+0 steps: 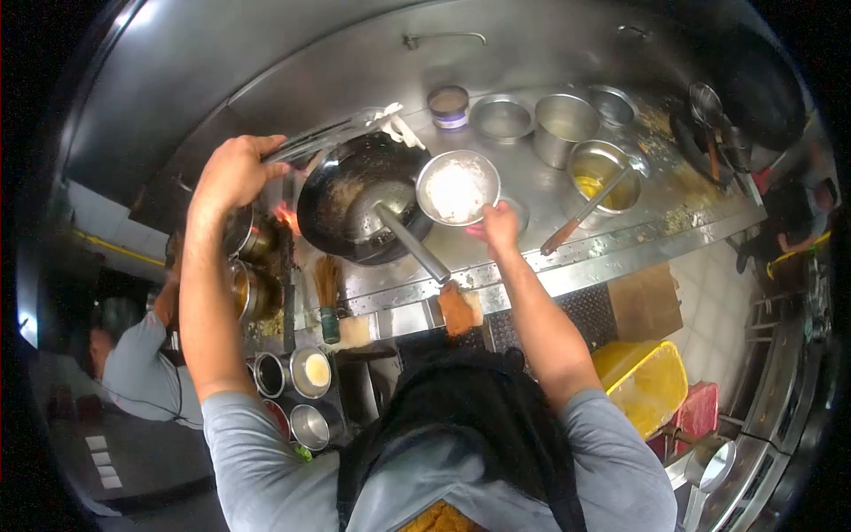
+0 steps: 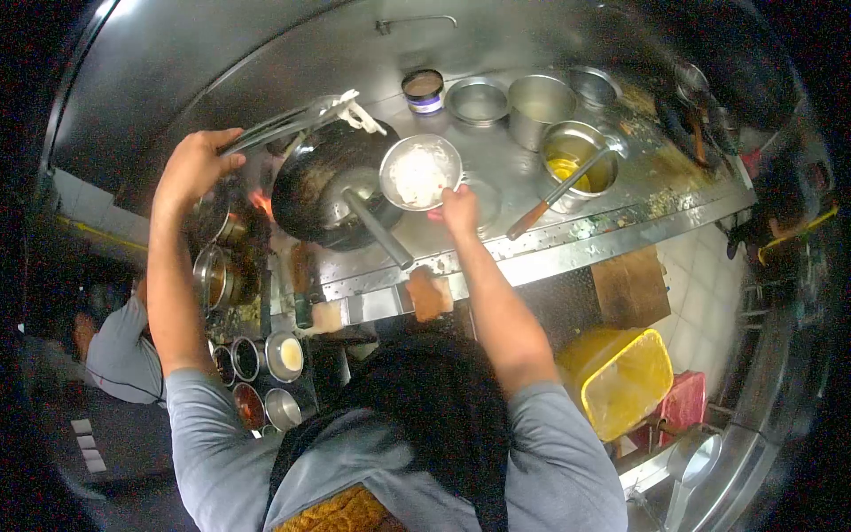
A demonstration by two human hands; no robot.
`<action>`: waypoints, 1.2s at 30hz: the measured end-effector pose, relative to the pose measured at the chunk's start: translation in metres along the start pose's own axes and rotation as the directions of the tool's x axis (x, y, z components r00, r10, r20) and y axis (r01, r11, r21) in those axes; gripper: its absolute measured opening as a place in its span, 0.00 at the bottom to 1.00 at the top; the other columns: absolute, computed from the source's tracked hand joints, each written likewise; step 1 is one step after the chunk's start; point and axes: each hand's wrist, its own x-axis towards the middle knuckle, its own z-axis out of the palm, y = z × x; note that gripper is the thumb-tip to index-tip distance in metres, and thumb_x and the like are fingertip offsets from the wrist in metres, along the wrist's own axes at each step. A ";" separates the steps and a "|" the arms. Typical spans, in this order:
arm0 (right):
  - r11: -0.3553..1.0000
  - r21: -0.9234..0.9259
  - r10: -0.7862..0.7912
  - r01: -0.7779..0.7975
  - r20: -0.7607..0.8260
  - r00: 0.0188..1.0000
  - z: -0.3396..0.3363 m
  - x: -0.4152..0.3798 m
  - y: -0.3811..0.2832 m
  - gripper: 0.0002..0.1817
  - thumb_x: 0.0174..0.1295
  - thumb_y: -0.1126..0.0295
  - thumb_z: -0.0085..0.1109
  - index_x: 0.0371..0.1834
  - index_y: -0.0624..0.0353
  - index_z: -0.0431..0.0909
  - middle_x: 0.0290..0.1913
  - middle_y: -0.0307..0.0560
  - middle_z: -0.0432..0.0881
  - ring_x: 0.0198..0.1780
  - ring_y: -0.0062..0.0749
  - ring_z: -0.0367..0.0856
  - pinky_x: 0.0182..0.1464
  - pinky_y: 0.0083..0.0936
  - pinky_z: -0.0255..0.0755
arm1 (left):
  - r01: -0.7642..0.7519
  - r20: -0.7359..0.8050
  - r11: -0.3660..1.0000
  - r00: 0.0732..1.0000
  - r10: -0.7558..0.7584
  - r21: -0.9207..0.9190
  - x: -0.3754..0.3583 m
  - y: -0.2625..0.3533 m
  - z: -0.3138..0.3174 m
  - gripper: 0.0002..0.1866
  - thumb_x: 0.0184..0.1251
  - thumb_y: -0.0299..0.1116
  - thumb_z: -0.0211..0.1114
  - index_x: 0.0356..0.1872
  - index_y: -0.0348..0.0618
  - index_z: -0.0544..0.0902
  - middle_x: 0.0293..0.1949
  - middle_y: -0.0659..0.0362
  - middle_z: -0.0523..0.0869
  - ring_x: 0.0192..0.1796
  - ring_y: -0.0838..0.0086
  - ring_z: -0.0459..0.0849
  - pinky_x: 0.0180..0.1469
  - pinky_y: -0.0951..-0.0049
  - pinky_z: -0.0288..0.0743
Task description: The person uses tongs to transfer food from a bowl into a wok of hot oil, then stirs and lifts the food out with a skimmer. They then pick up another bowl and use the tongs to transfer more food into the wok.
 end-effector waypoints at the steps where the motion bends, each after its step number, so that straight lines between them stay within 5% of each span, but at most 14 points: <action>1: 1.000 -0.008 -0.019 0.019 -0.022 1.000 -0.004 0.002 0.002 0.15 0.64 0.74 0.48 0.52 0.70 0.70 0.41 0.58 0.82 0.29 0.40 0.85 0.29 0.30 0.86 | -0.021 -0.014 0.997 1.000 0.022 0.076 0.010 -0.011 0.011 0.24 0.57 0.37 0.72 0.56 0.43 0.83 0.50 0.47 0.85 0.54 0.55 0.84 0.57 0.62 0.76; 5: 0.997 -0.003 -0.077 0.077 -0.042 0.996 -0.025 -0.017 -0.006 0.14 0.65 0.74 0.48 0.51 0.70 0.71 0.41 0.58 0.82 0.28 0.39 0.85 0.30 0.30 0.86 | -0.004 0.020 0.985 1.000 0.000 0.174 0.055 -0.048 0.095 0.25 0.54 0.43 0.73 0.55 0.51 0.84 0.52 0.51 0.85 0.55 0.56 0.84 0.58 0.60 0.77; 9: 0.991 0.054 -0.117 0.123 -0.101 0.988 -0.038 -0.026 -0.004 0.13 0.65 0.74 0.47 0.47 0.73 0.74 0.37 0.57 0.82 0.26 0.38 0.85 0.25 0.28 0.84 | 0.164 0.175 0.934 0.958 -0.228 0.318 0.082 -0.050 0.187 0.18 0.61 0.45 0.68 0.49 0.48 0.86 0.49 0.48 0.87 0.53 0.54 0.85 0.57 0.58 0.79; 12: 0.991 0.051 -0.116 0.122 -0.098 0.988 -0.045 -0.031 -0.010 0.13 0.64 0.75 0.48 0.46 0.73 0.74 0.37 0.57 0.82 0.26 0.37 0.85 0.25 0.27 0.84 | 0.257 0.052 0.941 0.960 -0.274 0.222 0.082 -0.066 0.226 0.18 0.62 0.45 0.67 0.49 0.45 0.85 0.46 0.48 0.87 0.51 0.53 0.86 0.54 0.57 0.80; 15: 0.991 0.036 -0.123 0.126 -0.088 0.989 -0.051 -0.035 -0.017 0.12 0.64 0.75 0.48 0.46 0.74 0.74 0.37 0.56 0.82 0.27 0.36 0.85 0.25 0.27 0.83 | 0.292 -0.007 0.929 0.955 -0.298 0.226 0.064 -0.051 0.196 0.19 0.63 0.45 0.67 0.49 0.46 0.84 0.46 0.48 0.87 0.49 0.53 0.86 0.53 0.56 0.80; 19: 0.989 -0.037 -0.146 0.143 -0.086 0.986 -0.052 -0.039 -0.030 0.10 0.64 0.75 0.49 0.43 0.72 0.75 0.34 0.56 0.83 0.28 0.35 0.86 0.25 0.26 0.83 | 0.070 -0.168 0.989 0.985 -0.047 0.132 0.011 0.014 0.123 0.20 0.60 0.45 0.68 0.52 0.49 0.85 0.44 0.48 0.87 0.47 0.53 0.86 0.52 0.56 0.79; 21: 0.987 -0.062 -0.155 0.150 -0.086 0.984 -0.052 -0.037 -0.031 0.09 0.64 0.75 0.50 0.40 0.71 0.75 0.32 0.55 0.83 0.26 0.35 0.86 0.24 0.26 0.83 | -0.173 -0.021 0.977 0.984 0.177 0.122 -0.011 0.049 0.101 0.23 0.58 0.45 0.70 0.55 0.52 0.83 0.43 0.49 0.87 0.47 0.53 0.86 0.52 0.57 0.79; 24: 0.976 -0.119 -0.193 0.184 -0.068 0.979 -0.053 -0.032 -0.030 0.07 0.62 0.75 0.52 0.34 0.70 0.74 0.27 0.53 0.82 0.23 0.35 0.84 0.22 0.27 0.82 | -0.334 0.197 0.927 0.933 0.300 0.171 -0.027 0.103 0.099 0.26 0.57 0.46 0.70 0.58 0.53 0.81 0.43 0.50 0.88 0.47 0.55 0.86 0.52 0.58 0.79; 26: 0.966 -0.149 -0.222 0.212 -0.053 0.974 -0.054 -0.026 -0.024 0.06 0.62 0.75 0.53 0.32 0.70 0.74 0.25 0.51 0.81 0.21 0.34 0.84 0.21 0.27 0.82 | -0.320 0.224 0.928 0.935 0.276 0.192 -0.030 0.129 0.111 0.25 0.56 0.44 0.71 0.57 0.54 0.82 0.43 0.50 0.88 0.44 0.54 0.87 0.48 0.57 0.80; 28: 0.971 -0.177 -0.168 0.162 -0.019 0.986 -0.056 -0.023 -0.019 0.12 0.64 0.75 0.48 0.46 0.72 0.75 0.37 0.55 0.82 0.26 0.35 0.85 0.26 0.27 0.85 | -0.343 0.234 0.915 0.927 0.292 0.215 -0.028 0.135 0.112 0.24 0.56 0.43 0.71 0.56 0.54 0.83 0.43 0.49 0.88 0.43 0.53 0.87 0.47 0.56 0.81; 30: 0.974 -0.174 -0.154 0.148 -0.021 0.988 -0.059 -0.022 -0.017 0.12 0.64 0.75 0.48 0.46 0.72 0.74 0.37 0.55 0.82 0.26 0.35 0.85 0.26 0.27 0.85 | -0.333 0.300 0.910 0.919 0.255 0.246 -0.029 0.137 0.097 0.23 0.55 0.43 0.71 0.54 0.54 0.84 0.42 0.50 0.88 0.44 0.53 0.86 0.48 0.56 0.80; 36: 0.984 -0.115 -0.137 0.133 -0.023 0.990 -0.046 -0.024 -0.013 0.12 0.64 0.76 0.48 0.47 0.71 0.73 0.36 0.55 0.82 0.26 0.36 0.85 0.25 0.28 0.85 | -0.263 0.151 0.939 0.960 0.234 0.220 -0.040 0.100 0.069 0.22 0.56 0.41 0.71 0.54 0.53 0.85 0.41 0.48 0.88 0.45 0.56 0.86 0.51 0.58 0.79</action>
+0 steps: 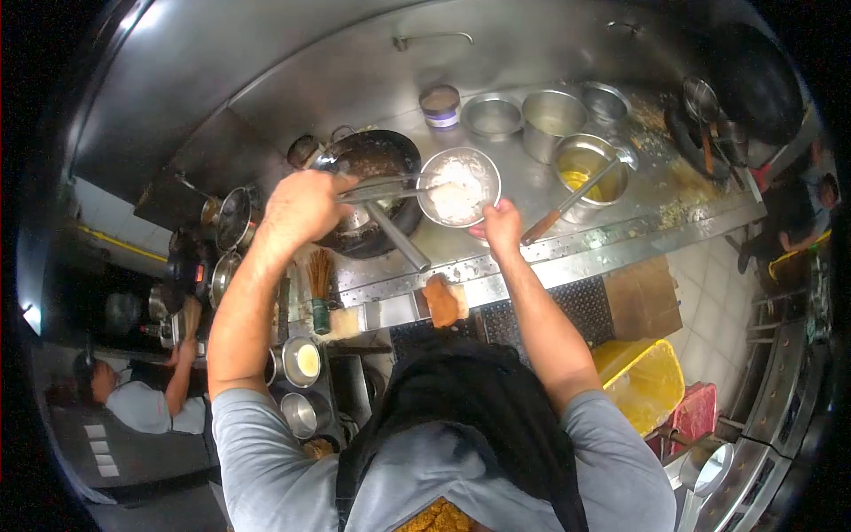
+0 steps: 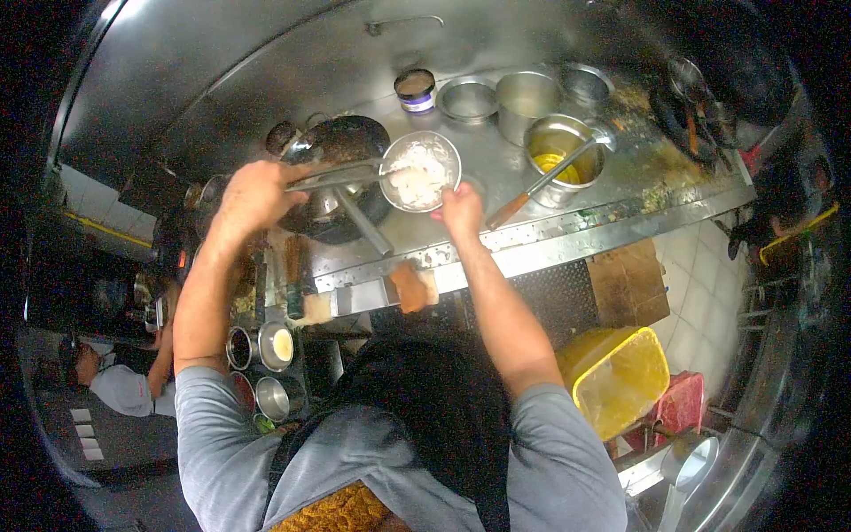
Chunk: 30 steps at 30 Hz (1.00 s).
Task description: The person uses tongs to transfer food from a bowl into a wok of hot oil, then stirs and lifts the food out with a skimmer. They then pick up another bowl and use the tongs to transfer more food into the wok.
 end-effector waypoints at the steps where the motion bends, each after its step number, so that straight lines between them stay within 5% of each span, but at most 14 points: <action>1: 1.000 0.003 0.009 -0.009 0.006 1.000 0.004 0.001 -0.001 0.12 0.64 0.76 0.48 0.48 0.71 0.73 0.37 0.55 0.82 0.27 0.36 0.85 0.26 0.28 0.85 | 0.019 -0.031 1.000 0.999 -0.019 -0.009 -0.004 -0.008 -0.004 0.21 0.56 0.41 0.71 0.53 0.53 0.85 0.40 0.48 0.88 0.45 0.55 0.86 0.51 0.58 0.79; 6: 0.997 0.015 0.072 -0.072 0.040 0.997 0.032 0.008 -0.003 0.12 0.64 0.75 0.48 0.48 0.70 0.73 0.37 0.55 0.82 0.27 0.37 0.85 0.26 0.29 0.85 | 0.096 -0.089 0.987 0.990 -0.108 -0.132 -0.020 -0.045 -0.029 0.21 0.56 0.39 0.72 0.52 0.51 0.85 0.38 0.48 0.88 0.43 0.54 0.86 0.49 0.57 0.79; 15: 0.975 0.157 0.145 -0.159 0.097 0.985 0.078 0.029 0.011 0.14 0.65 0.74 0.46 0.52 0.68 0.68 0.41 0.56 0.80 0.27 0.41 0.85 0.28 0.31 0.85 | 0.225 -0.168 0.964 0.954 -0.248 -0.143 -0.009 -0.138 -0.029 0.23 0.58 0.38 0.71 0.55 0.45 0.83 0.49 0.46 0.85 0.53 0.53 0.84 0.56 0.62 0.76; 22: 0.987 0.128 0.095 -0.095 0.002 0.995 0.062 0.015 0.009 0.13 0.64 0.75 0.45 0.51 0.69 0.68 0.41 0.57 0.79 0.27 0.43 0.85 0.28 0.32 0.86 | 0.380 0.003 0.923 0.925 -0.380 -0.055 0.066 -0.194 0.093 0.20 0.58 0.44 0.70 0.53 0.55 0.86 0.48 0.52 0.87 0.52 0.56 0.85 0.57 0.59 0.77; 25: 0.989 0.123 0.088 -0.081 -0.046 0.995 0.056 0.007 0.005 0.12 0.64 0.75 0.48 0.48 0.70 0.72 0.40 0.55 0.82 0.27 0.37 0.85 0.29 0.28 0.85 | 0.487 0.110 0.873 0.869 -0.483 -0.017 0.095 -0.204 0.166 0.19 0.61 0.43 0.69 0.49 0.46 0.86 0.48 0.47 0.87 0.54 0.53 0.84 0.56 0.58 0.78; 30: 0.996 0.076 0.053 -0.048 -0.063 0.997 0.041 0.004 0.000 0.12 0.65 0.75 0.48 0.47 0.71 0.73 0.39 0.55 0.82 0.28 0.35 0.85 0.28 0.27 0.85 | 0.609 0.075 0.786 0.793 -0.604 -0.104 0.078 -0.202 0.192 0.19 0.63 0.44 0.67 0.48 0.41 0.85 0.46 0.47 0.87 0.52 0.52 0.85 0.55 0.59 0.79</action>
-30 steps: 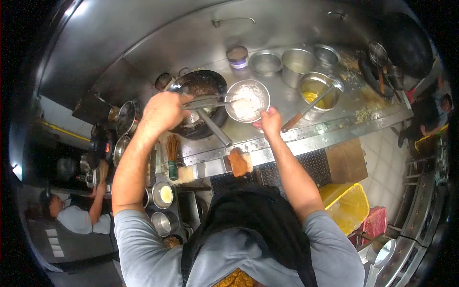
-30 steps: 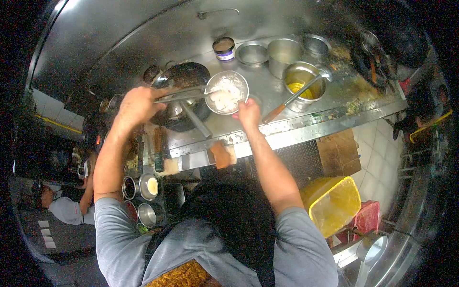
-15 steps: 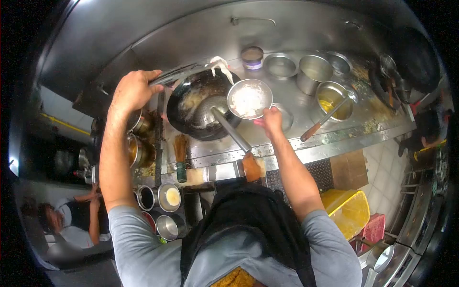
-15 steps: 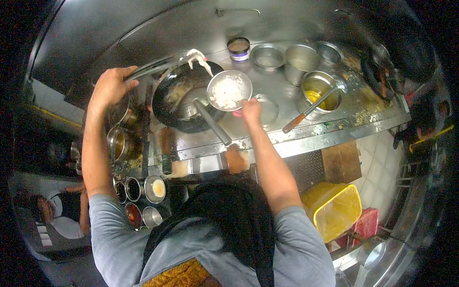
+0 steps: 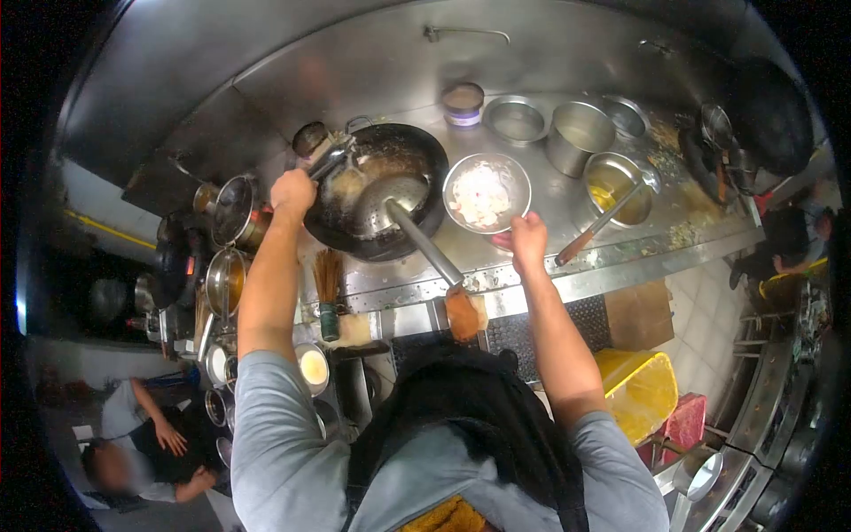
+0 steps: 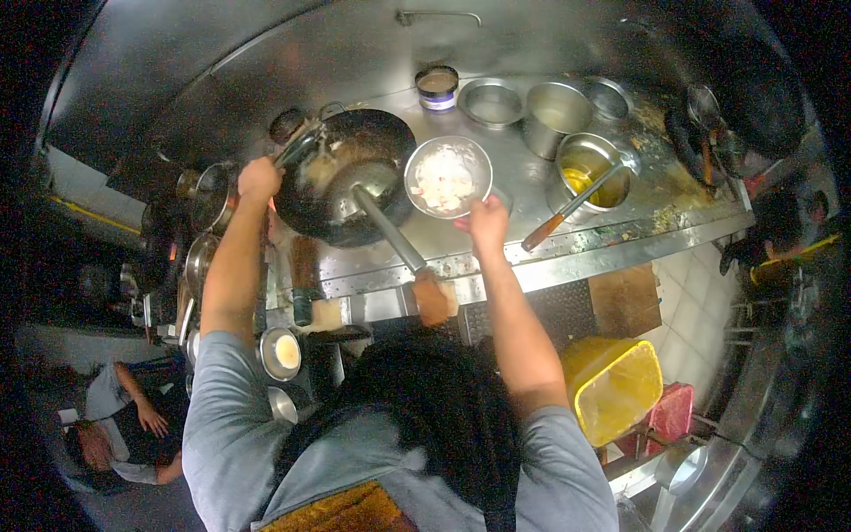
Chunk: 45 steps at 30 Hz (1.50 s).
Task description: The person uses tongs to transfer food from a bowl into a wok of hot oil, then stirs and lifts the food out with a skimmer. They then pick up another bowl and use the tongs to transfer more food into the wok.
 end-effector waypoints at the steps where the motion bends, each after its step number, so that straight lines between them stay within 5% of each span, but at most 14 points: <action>1: 1.000 -0.018 -0.002 0.003 0.006 1.000 -0.002 -0.001 -0.003 0.11 0.65 0.75 0.48 0.46 0.71 0.74 0.39 0.55 0.82 0.28 0.35 0.85 0.27 0.27 0.85 | -0.023 -0.047 1.000 0.999 0.024 0.011 -0.007 -0.003 -0.009 0.19 0.63 0.44 0.67 0.49 0.43 0.85 0.45 0.47 0.87 0.51 0.52 0.85 0.53 0.58 0.79; 7: 0.991 -0.125 -0.042 0.047 0.045 0.998 -0.009 0.003 -0.010 0.09 0.62 0.77 0.47 0.42 0.71 0.72 0.38 0.57 0.81 0.26 0.38 0.84 0.27 0.31 0.86 | -0.342 -0.185 0.939 0.921 0.342 0.035 -0.120 0.049 -0.114 0.21 0.62 0.44 0.67 0.57 0.58 0.82 0.41 0.50 0.88 0.45 0.56 0.87 0.49 0.56 0.80; 9: 0.985 -0.166 -0.032 0.042 0.065 0.997 -0.011 0.004 -0.009 0.08 0.62 0.76 0.47 0.41 0.70 0.73 0.36 0.56 0.82 0.26 0.37 0.84 0.27 0.31 0.86 | -0.505 -0.041 0.858 0.859 0.510 0.093 -0.155 0.084 -0.138 0.22 0.61 0.44 0.67 0.58 0.57 0.82 0.41 0.51 0.88 0.45 0.58 0.87 0.50 0.58 0.80; 14: 0.950 -0.284 -0.100 0.129 0.115 0.988 -0.012 0.003 -0.008 0.07 0.62 0.77 0.49 0.39 0.70 0.73 0.32 0.53 0.81 0.26 0.35 0.84 0.26 0.30 0.86 | -0.603 0.106 0.783 0.798 0.594 0.154 -0.177 0.144 -0.123 0.21 0.62 0.45 0.67 0.56 0.56 0.83 0.39 0.51 0.88 0.45 0.57 0.87 0.49 0.58 0.80; 19: 0.980 -0.169 -0.094 0.107 0.081 0.992 -0.015 0.000 -0.008 0.06 0.62 0.77 0.50 0.38 0.70 0.73 0.32 0.53 0.81 0.25 0.35 0.84 0.25 0.29 0.85 | -0.635 0.102 0.758 0.772 0.627 0.148 -0.174 0.133 -0.125 0.21 0.57 0.44 0.70 0.53 0.55 0.85 0.41 0.50 0.88 0.44 0.54 0.86 0.48 0.57 0.80; 28: 0.990 -0.138 0.042 -0.031 0.076 0.996 0.009 0.019 0.009 0.08 0.64 0.75 0.50 0.41 0.70 0.72 0.34 0.54 0.81 0.25 0.37 0.85 0.23 0.29 0.85 | -0.560 -0.174 0.829 0.814 0.553 0.015 -0.150 0.062 -0.173 0.21 0.56 0.41 0.72 0.52 0.49 0.86 0.42 0.49 0.88 0.45 0.54 0.86 0.51 0.58 0.79; 31: 0.996 -0.071 0.054 -0.048 0.084 0.995 0.021 0.018 0.010 0.09 0.64 0.74 0.50 0.43 0.69 0.71 0.34 0.54 0.81 0.25 0.38 0.85 0.23 0.28 0.85 | -0.456 -0.143 0.889 0.879 0.455 0.024 -0.132 0.046 -0.180 0.21 0.58 0.40 0.70 0.54 0.50 0.85 0.43 0.49 0.88 0.47 0.55 0.86 0.53 0.59 0.79; 35: 0.995 -0.099 0.027 -0.021 0.059 0.998 0.025 0.017 0.013 0.09 0.64 0.75 0.49 0.44 0.69 0.71 0.35 0.55 0.81 0.26 0.40 0.85 0.25 0.28 0.85 | -0.290 0.014 0.956 0.957 0.291 -0.043 -0.078 0.040 -0.140 0.21 0.60 0.42 0.69 0.55 0.52 0.84 0.44 0.50 0.88 0.49 0.56 0.86 0.55 0.60 0.78; 36: 0.995 -0.102 0.027 -0.021 0.058 0.998 0.024 0.017 0.014 0.09 0.64 0.75 0.49 0.44 0.69 0.71 0.35 0.55 0.81 0.26 0.40 0.85 0.25 0.28 0.85 | -0.332 -0.011 0.938 0.942 0.335 0.104 -0.059 0.041 -0.117 0.20 0.60 0.43 0.68 0.54 0.54 0.85 0.45 0.50 0.88 0.50 0.57 0.86 0.55 0.60 0.79; 38: 0.999 -0.038 0.015 -0.013 0.054 0.998 0.020 0.016 0.017 0.10 0.64 0.76 0.48 0.45 0.69 0.71 0.36 0.56 0.81 0.26 0.42 0.86 0.26 0.29 0.85 | -0.297 0.068 0.950 0.954 0.291 0.100 -0.027 0.049 -0.071 0.19 0.60 0.46 0.68 0.52 0.53 0.86 0.48 0.51 0.87 0.53 0.56 0.85 0.56 0.58 0.78; 42: 0.997 -0.071 0.000 0.002 0.039 0.999 0.009 0.016 0.015 0.11 0.63 0.77 0.47 0.46 0.70 0.71 0.37 0.57 0.81 0.27 0.42 0.86 0.26 0.30 0.86 | -0.151 0.017 0.987 0.988 0.150 0.061 0.013 0.050 0.004 0.18 0.61 0.45 0.66 0.50 0.54 0.86 0.46 0.49 0.87 0.53 0.53 0.84 0.55 0.56 0.79; 45: 0.996 -0.092 0.002 -0.001 0.006 1.000 0.001 0.013 0.011 0.12 0.63 0.77 0.46 0.48 0.71 0.71 0.37 0.57 0.81 0.27 0.42 0.86 0.27 0.31 0.86 | -0.111 -0.031 0.994 0.993 0.111 0.003 -0.009 0.054 -0.023 0.18 0.61 0.45 0.66 0.51 0.54 0.85 0.45 0.49 0.87 0.51 0.52 0.85 0.53 0.56 0.79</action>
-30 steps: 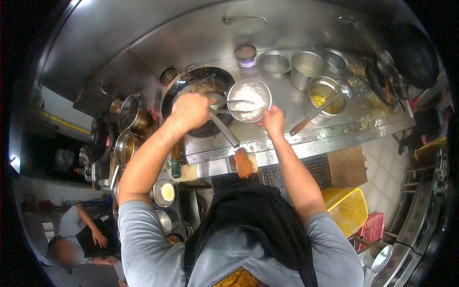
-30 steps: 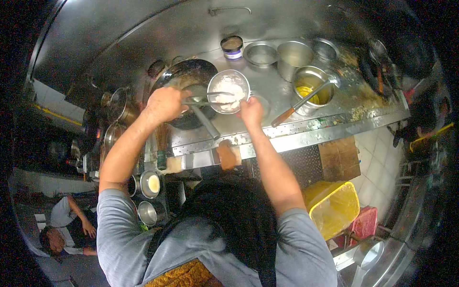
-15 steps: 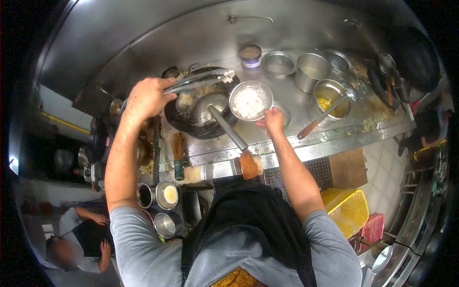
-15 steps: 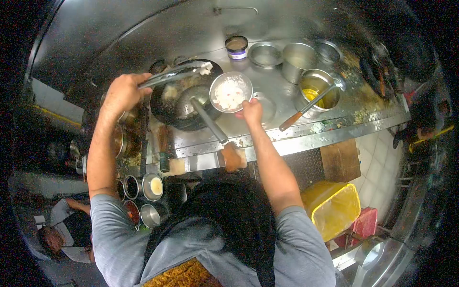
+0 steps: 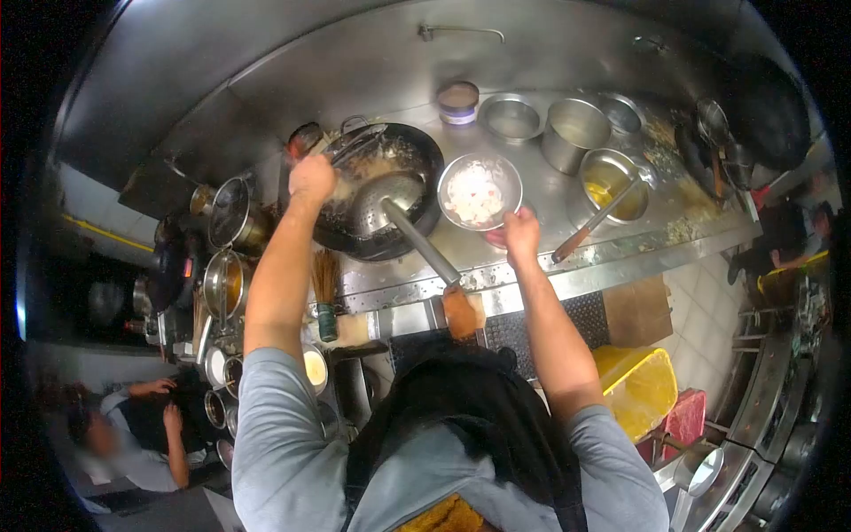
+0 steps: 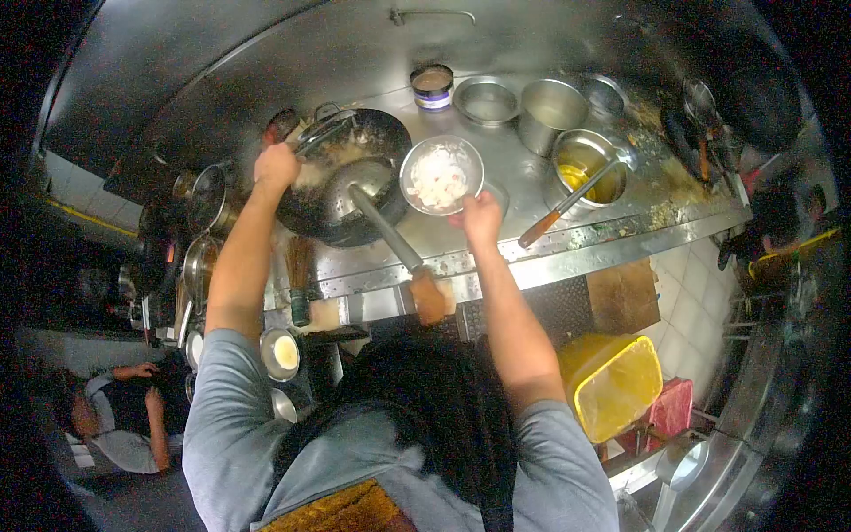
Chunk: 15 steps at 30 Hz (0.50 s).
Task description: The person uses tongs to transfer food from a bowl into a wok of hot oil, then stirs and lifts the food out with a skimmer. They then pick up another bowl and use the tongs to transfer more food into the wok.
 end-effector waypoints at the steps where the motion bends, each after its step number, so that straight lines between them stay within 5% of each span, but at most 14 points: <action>1: 1.000 -0.017 -0.007 0.007 0.011 1.000 -0.004 0.004 0.002 0.12 0.63 0.77 0.46 0.48 0.71 0.71 0.38 0.57 0.81 0.27 0.41 0.86 0.27 0.30 0.86 | -0.023 -0.037 1.000 0.999 0.023 -0.013 -0.010 0.003 -0.016 0.18 0.62 0.45 0.66 0.52 0.55 0.85 0.45 0.49 0.87 0.51 0.53 0.85 0.52 0.56 0.79; 5: 0.999 -0.023 0.021 -0.021 -0.006 1.000 -0.006 -0.005 -0.021 0.12 0.63 0.76 0.47 0.47 0.71 0.73 0.38 0.55 0.82 0.27 0.39 0.85 0.26 0.29 0.85 | -0.220 -0.145 0.974 0.967 0.211 -0.050 -0.050 0.014 -0.063 0.21 0.62 0.46 0.66 0.57 0.56 0.82 0.43 0.47 0.87 0.49 0.55 0.86 0.51 0.57 0.79; 7: 0.997 -0.069 0.015 -0.015 0.001 1.000 -0.011 0.000 -0.019 0.12 0.63 0.76 0.47 0.46 0.71 0.74 0.37 0.54 0.82 0.26 0.37 0.85 0.26 0.29 0.85 | -0.269 -0.114 0.962 0.958 0.264 -0.035 -0.082 0.032 -0.087 0.22 0.62 0.46 0.67 0.57 0.55 0.82 0.43 0.47 0.87 0.48 0.54 0.86 0.51 0.56 0.79; 9: 0.993 -0.119 0.010 -0.008 0.017 1.000 -0.013 0.002 -0.018 0.11 0.63 0.76 0.48 0.45 0.70 0.74 0.37 0.53 0.82 0.26 0.36 0.85 0.26 0.28 0.85 | -0.507 0.009 0.861 0.861 0.508 -0.043 -0.109 0.057 -0.103 0.23 0.62 0.46 0.67 0.58 0.56 0.82 0.43 0.47 0.87 0.48 0.54 0.86 0.52 0.56 0.79; 11: 0.980 -0.193 -0.032 0.040 0.046 0.998 -0.013 0.002 -0.019 0.11 0.64 0.75 0.47 0.45 0.70 0.75 0.35 0.52 0.82 0.25 0.34 0.84 0.26 0.28 0.84 | -0.505 0.180 0.861 0.854 0.488 0.066 -0.113 0.084 -0.094 0.23 0.61 0.46 0.67 0.58 0.57 0.81 0.43 0.48 0.87 0.48 0.54 0.85 0.52 0.56 0.79; 13: 0.986 -0.159 -0.039 0.047 0.054 0.998 -0.011 -0.001 -0.020 0.11 0.64 0.75 0.48 0.45 0.70 0.75 0.34 0.52 0.82 0.25 0.34 0.84 0.25 0.27 0.84 | -0.516 0.112 0.856 0.853 0.510 0.030 -0.120 0.097 -0.084 0.24 0.61 0.46 0.67 0.58 0.56 0.82 0.43 0.50 0.88 0.48 0.54 0.85 0.52 0.57 0.79; 15: 0.991 -0.125 -0.047 0.053 0.055 0.997 -0.011 -0.001 -0.021 0.11 0.64 0.75 0.48 0.45 0.70 0.75 0.34 0.52 0.82 0.25 0.34 0.84 0.25 0.27 0.84 | -0.560 0.220 0.826 0.816 0.535 0.068 -0.118 0.103 -0.084 0.24 0.60 0.45 0.67 0.59 0.56 0.81 0.44 0.51 0.88 0.49 0.55 0.85 0.52 0.57 0.79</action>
